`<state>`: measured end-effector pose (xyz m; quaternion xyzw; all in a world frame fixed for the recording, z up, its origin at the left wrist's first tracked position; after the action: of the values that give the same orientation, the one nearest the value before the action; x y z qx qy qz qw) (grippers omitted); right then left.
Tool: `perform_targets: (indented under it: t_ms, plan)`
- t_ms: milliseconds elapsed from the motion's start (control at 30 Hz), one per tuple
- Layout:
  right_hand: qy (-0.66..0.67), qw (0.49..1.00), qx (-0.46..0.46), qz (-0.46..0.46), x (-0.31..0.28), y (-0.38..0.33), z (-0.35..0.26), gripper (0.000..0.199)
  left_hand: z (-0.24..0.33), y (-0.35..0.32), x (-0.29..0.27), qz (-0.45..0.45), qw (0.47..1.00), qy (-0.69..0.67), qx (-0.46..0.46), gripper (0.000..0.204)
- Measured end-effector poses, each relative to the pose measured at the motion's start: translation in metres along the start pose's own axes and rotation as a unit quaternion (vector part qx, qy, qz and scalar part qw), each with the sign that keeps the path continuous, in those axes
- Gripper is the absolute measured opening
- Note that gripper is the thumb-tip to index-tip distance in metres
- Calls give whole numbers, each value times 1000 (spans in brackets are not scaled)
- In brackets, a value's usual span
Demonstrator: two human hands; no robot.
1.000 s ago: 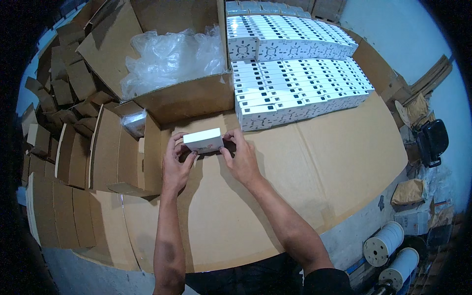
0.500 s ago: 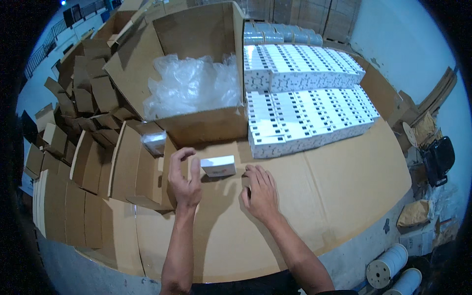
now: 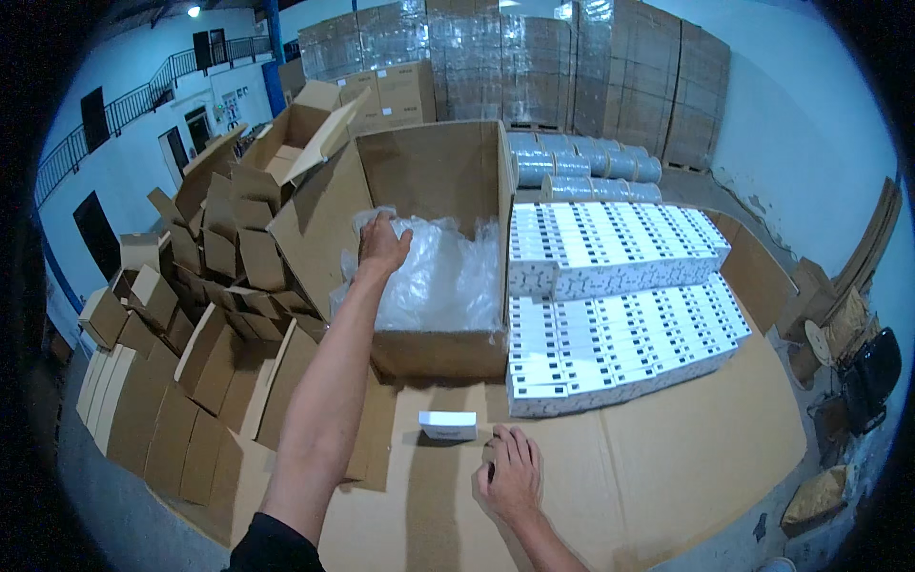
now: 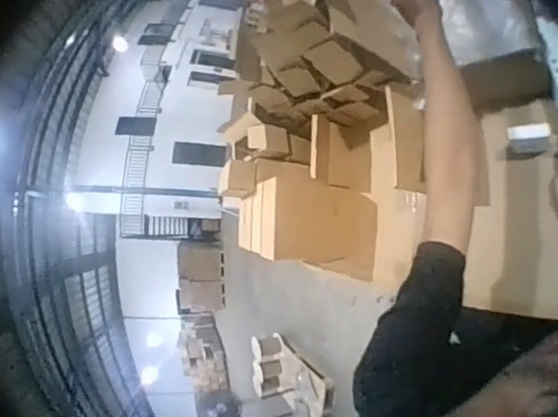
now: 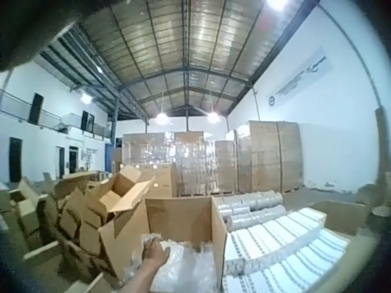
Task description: Packaging small product boxes into plastic bags and placing them into cardboard shipping boxes.
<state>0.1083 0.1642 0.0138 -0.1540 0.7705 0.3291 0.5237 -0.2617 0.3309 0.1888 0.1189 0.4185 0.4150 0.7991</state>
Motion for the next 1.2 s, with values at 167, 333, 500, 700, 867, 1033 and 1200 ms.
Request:
perform_targets:
  t_ms: [167,333,500,700,867,1033,1200]
  plan:
    - [-6,1000,24,3,-3,-4,10,42,-28,23,19,-154,982,30,-106,68]
    - [-3,1000,21,13,-6,-2,8,42,-23,36,3,-115,993,19,-25,50]
    - [13,999,20,31,-8,-3,9,39,21,32,-48,-6,995,-97,-38,40]
    - [96,993,59,43,-4,-12,23,36,78,-79,-82,-46,884,-466,-14,28]
    - [400,899,180,-16,6,-45,38,35,85,-267,-74,-81,831,-537,-121,23]
    - [614,778,128,-21,-11,-67,-11,32,42,-407,-41,-115,796,-547,-232,19]
    - [584,799,139,-40,13,-78,3,19,36,-435,-33,-124,839,-487,-207,18]
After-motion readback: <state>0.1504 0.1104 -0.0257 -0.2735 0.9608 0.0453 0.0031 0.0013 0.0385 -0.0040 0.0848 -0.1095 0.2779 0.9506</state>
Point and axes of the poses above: each hand's wrist, its own y-axis towards the middle knuckle, its own x-axis out of the palm, z = x × y, the point moved 8 cm from there along y, towards the middle knuckle, and after that the axes turned 14 degrees about -y, right-handed, at the moved point
